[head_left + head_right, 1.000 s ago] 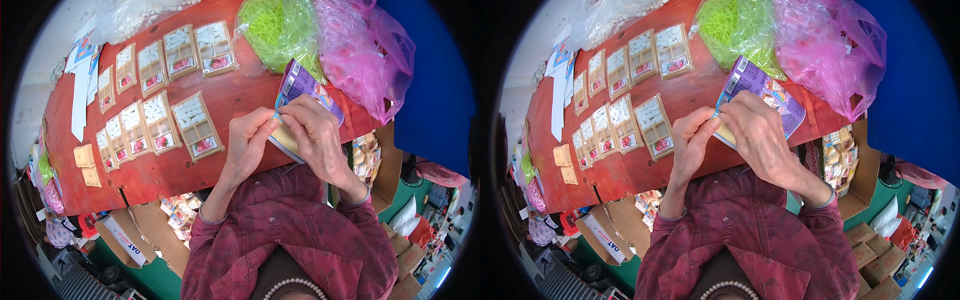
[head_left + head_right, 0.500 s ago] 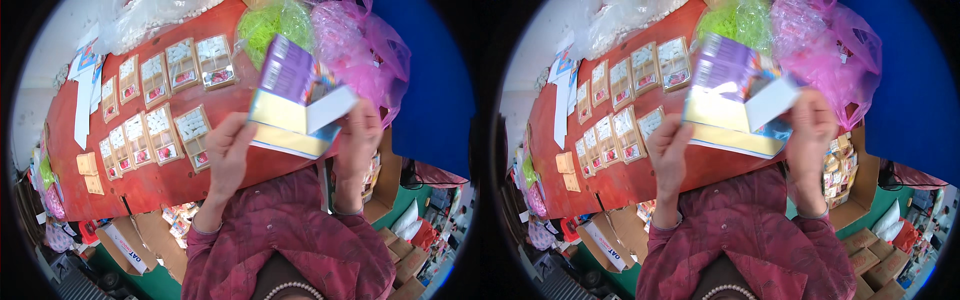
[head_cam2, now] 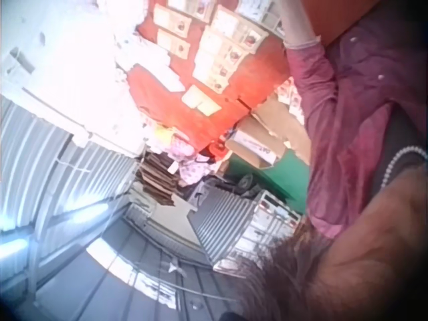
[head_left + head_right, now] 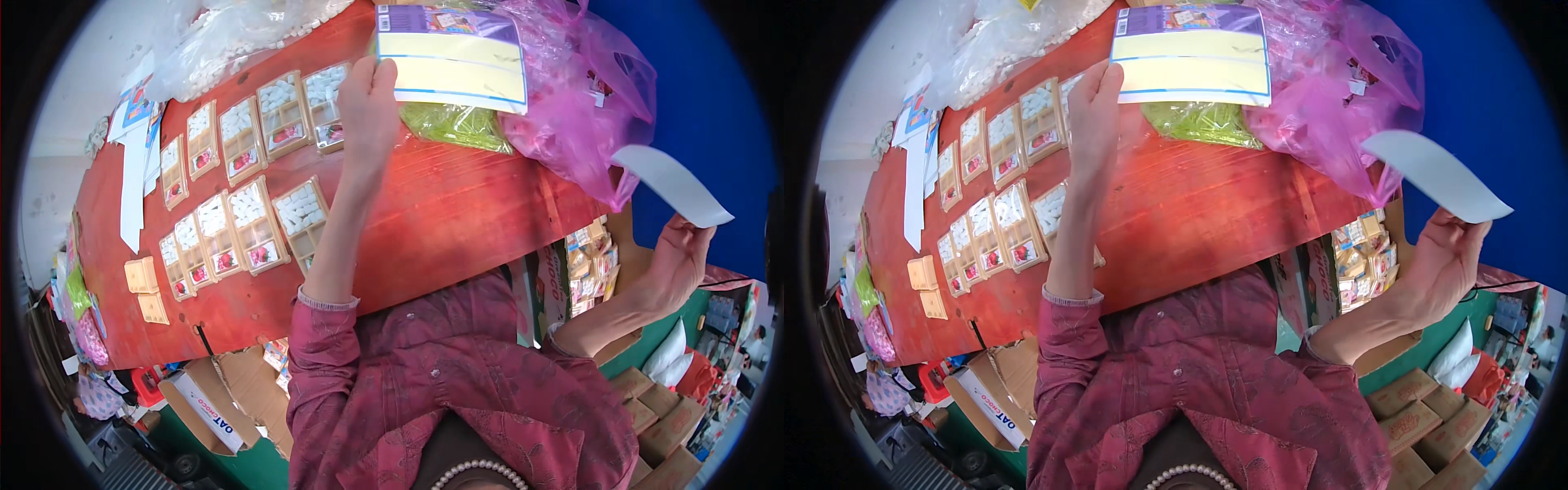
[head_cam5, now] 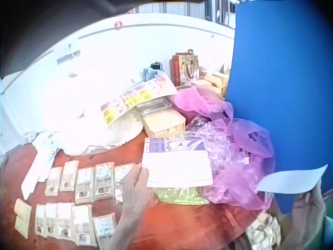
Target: The recorder is peeling adhesive labels from a sticker sheet and applying them to the bottom of small plastic trays filled with white items.
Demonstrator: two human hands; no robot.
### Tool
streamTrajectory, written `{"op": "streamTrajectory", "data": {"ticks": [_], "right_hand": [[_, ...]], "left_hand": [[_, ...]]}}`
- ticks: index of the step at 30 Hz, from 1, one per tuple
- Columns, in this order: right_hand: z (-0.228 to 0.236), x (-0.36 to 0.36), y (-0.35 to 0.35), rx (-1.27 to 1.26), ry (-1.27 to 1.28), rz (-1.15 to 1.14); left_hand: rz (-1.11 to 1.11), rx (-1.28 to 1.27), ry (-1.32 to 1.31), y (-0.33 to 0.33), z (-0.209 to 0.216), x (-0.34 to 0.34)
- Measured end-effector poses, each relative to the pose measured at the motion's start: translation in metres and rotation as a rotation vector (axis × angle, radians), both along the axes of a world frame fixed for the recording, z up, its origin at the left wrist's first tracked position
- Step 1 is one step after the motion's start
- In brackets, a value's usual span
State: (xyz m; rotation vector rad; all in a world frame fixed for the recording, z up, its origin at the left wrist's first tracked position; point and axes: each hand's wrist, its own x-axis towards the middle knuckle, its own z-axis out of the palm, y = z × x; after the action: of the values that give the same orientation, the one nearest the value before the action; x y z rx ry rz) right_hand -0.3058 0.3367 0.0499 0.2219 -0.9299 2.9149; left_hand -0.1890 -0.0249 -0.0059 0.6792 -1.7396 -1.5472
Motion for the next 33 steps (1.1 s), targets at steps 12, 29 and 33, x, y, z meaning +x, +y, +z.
{"op": "streamTrajectory", "data": {"ticks": [12, 29, 33], "right_hand": [[-0.016, 0.03, -0.03, -0.02, -0.115, 0.521], [-0.004, 0.095, -0.13, 0.487, -0.197, 0.639], [0.001, 0.096, -0.128, 0.566, -0.118, 0.506]], "left_hand": [[0.297, -0.584, -0.513, 0.02, -0.028, 0.184], [0.08, -0.615, -0.657, 0.084, -0.056, 0.16], [0.106, -0.695, -0.54, 0.087, -0.038, 0.158]]}}
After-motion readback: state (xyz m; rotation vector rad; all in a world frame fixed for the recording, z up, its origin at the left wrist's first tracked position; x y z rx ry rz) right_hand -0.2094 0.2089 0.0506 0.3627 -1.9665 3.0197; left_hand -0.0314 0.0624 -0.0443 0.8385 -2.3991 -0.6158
